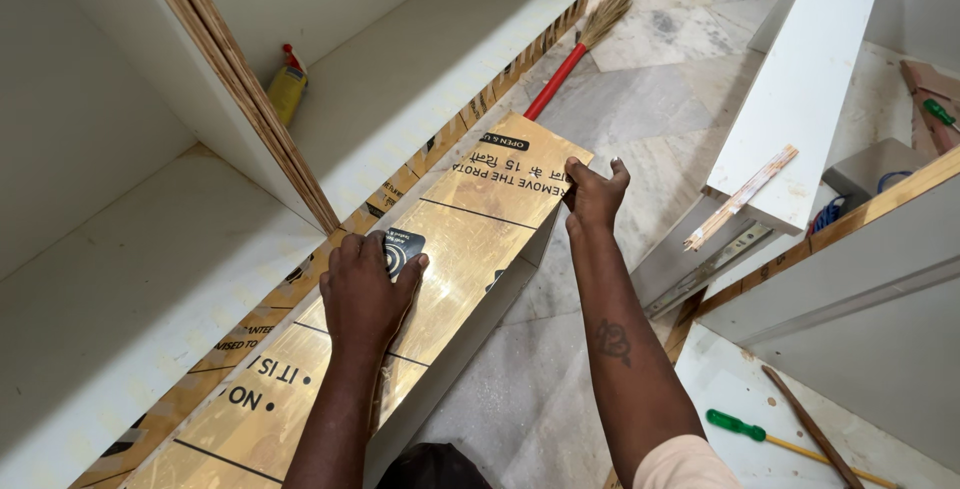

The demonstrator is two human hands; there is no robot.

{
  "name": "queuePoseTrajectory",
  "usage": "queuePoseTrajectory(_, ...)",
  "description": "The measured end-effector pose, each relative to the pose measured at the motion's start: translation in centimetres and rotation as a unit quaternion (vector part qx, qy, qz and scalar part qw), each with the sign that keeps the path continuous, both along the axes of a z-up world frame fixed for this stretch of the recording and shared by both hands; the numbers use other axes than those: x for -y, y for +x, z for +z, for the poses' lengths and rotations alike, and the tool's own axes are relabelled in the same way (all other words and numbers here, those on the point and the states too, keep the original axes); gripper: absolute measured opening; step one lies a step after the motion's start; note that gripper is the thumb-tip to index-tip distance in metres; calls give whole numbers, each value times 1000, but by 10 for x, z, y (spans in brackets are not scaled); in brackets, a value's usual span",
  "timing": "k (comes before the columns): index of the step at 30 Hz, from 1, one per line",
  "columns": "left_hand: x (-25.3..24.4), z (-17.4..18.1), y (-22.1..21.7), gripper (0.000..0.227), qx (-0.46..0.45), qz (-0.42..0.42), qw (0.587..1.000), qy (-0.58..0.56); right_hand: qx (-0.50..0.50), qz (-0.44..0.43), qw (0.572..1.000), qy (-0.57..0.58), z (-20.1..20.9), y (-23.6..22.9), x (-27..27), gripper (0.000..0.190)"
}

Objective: The person sits on the floor and applies masking tape to the edges of a wooden board placed on a white cabinet. They smooth the board and apply tape along the edges to secure it.

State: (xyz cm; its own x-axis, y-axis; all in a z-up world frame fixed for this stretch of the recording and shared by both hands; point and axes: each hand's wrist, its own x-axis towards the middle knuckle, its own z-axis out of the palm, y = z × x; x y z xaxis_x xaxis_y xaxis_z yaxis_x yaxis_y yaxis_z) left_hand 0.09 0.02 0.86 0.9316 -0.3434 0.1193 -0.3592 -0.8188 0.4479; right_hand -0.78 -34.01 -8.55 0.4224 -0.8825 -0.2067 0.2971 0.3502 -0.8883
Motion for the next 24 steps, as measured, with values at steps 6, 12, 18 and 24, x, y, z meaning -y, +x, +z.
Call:
queuePoseTrajectory(6, 1, -1, 1, 70, 19, -2, 1000, -15, 36, -1, 999, 9, 2, -2, -4, 104)
queuePoseTrajectory(12, 2, -2, 1, 68, -6, 2, 1000, 6, 26, 3, 1000, -8, -1, -4, -3, 106)
queuePoseTrajectory(18, 10, -3, -7, 70, 100, -3, 991, 84, 29, 13, 999, -3, -2, -4, -2, 106)
queuePoseTrajectory(24, 13, -3, -14, 62, 187, -211, 958, 46, 11, 29, 999, -9, 2, -7, 0, 106)
